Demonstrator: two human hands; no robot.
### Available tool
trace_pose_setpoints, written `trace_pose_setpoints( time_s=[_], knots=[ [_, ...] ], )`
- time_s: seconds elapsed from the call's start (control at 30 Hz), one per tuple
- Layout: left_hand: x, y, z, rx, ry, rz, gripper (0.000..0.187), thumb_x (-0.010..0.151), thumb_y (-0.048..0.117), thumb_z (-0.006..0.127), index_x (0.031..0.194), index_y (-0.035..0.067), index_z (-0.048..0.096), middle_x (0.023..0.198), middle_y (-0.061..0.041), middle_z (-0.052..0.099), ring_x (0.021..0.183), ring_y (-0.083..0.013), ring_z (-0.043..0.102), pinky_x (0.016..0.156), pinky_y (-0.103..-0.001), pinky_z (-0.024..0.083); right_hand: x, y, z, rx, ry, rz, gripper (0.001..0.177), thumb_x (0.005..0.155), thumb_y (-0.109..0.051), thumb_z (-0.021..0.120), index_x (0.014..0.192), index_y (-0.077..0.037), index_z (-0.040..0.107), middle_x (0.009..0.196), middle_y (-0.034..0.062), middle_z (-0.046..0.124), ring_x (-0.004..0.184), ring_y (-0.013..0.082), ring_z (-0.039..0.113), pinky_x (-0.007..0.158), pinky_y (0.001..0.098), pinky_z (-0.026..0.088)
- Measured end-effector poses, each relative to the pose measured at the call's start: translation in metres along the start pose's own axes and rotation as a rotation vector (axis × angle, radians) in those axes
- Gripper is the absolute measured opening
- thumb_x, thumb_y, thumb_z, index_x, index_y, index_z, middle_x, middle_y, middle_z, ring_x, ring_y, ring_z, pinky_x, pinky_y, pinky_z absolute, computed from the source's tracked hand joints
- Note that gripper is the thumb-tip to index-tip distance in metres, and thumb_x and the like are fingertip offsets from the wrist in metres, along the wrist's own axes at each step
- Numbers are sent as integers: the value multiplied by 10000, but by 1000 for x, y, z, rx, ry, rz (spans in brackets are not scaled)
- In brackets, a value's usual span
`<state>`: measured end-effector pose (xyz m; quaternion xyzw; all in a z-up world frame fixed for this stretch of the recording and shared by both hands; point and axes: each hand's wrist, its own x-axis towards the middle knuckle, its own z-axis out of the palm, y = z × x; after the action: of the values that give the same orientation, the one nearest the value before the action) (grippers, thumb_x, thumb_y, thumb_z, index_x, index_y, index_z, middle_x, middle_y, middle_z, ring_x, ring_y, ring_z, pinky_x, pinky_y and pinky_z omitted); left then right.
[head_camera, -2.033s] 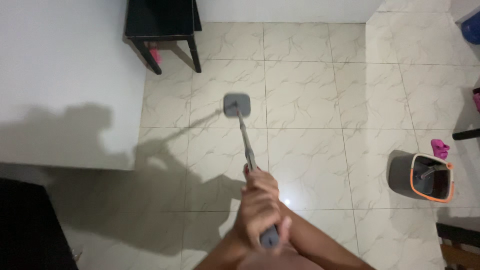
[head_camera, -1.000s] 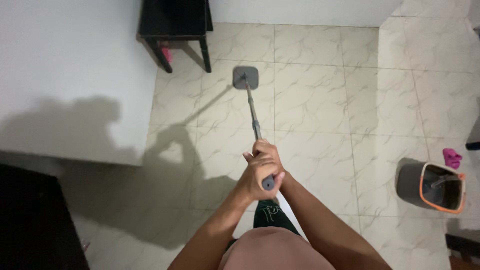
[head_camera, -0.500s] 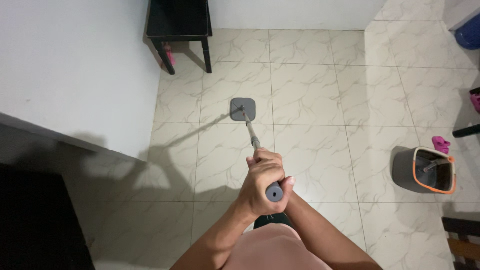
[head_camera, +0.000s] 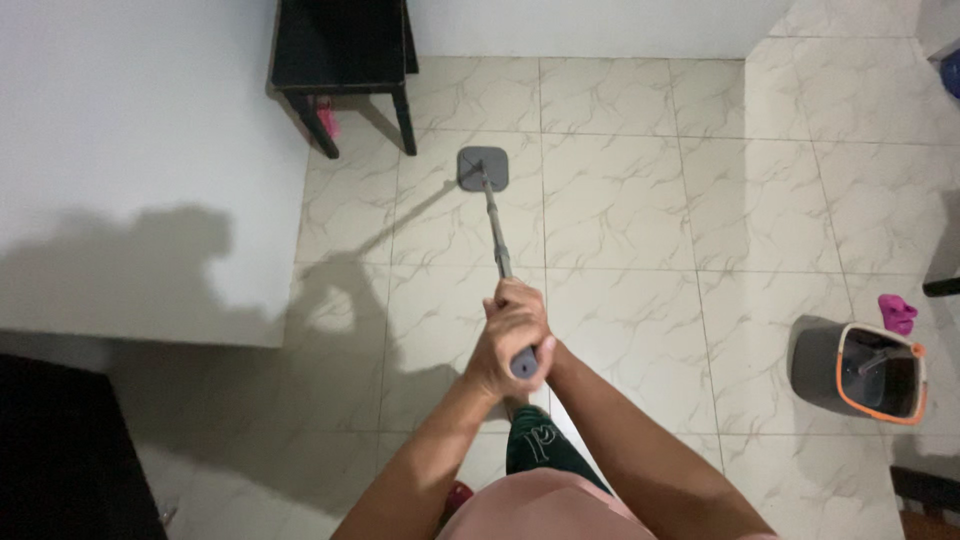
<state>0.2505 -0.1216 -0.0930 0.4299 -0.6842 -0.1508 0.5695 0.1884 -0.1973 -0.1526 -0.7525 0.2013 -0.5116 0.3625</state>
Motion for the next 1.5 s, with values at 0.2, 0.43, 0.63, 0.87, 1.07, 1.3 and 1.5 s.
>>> trace_pose_setpoints(
  time_s=[0.2,0.43,0.63,0.87,1.07,1.3,1.5],
  knots=[
    [22,-38,8,82,31,-70,246,782,-29,695,667,20,483,695,-140,536,681,-305,557,672,-391,486,27,39,-9,15,-84,73,310,791,10,712,710,-32,416,648,107,427,612,267,383,556,396,310],
    [-15,15,8,71,24,-83,241,781,-18,696,674,25,485,702,-137,552,698,-307,577,673,-392,485,-17,-3,-11,-13,-79,74,316,786,-1,743,728,-39,435,659,109,443,606,250,403,549,389,333],
    [-60,116,-11,25,15,-89,212,795,-18,673,690,32,495,735,-138,573,708,-300,594,702,-388,499,-83,-77,-5,-29,-58,117,322,802,2,744,704,-41,440,638,84,442,586,217,397,532,372,325],
    [-74,180,-28,-66,22,-103,242,802,-25,664,672,30,467,707,-132,547,688,-290,572,673,-366,469,-115,-134,-2,6,-24,182,338,825,5,744,671,-42,448,608,48,441,557,170,388,507,348,313],
    [-64,163,-25,-21,129,60,252,736,-40,625,641,54,412,675,-116,505,697,-291,525,724,-392,463,-99,-129,4,40,49,73,341,822,32,707,675,-51,411,625,54,398,587,192,370,539,362,283],
    [-38,61,-9,28,53,-47,205,765,-13,674,675,42,499,699,-128,557,688,-280,583,679,-380,488,-46,-53,0,-30,-11,43,310,851,-17,691,722,-42,410,667,81,392,610,224,376,555,385,306],
    [-8,-12,2,57,-7,-177,250,796,13,707,656,35,501,691,-124,549,676,-294,572,656,-383,482,1,15,-5,35,-177,192,363,853,-97,769,752,-40,426,670,80,381,571,199,367,503,356,354]
  ],
)
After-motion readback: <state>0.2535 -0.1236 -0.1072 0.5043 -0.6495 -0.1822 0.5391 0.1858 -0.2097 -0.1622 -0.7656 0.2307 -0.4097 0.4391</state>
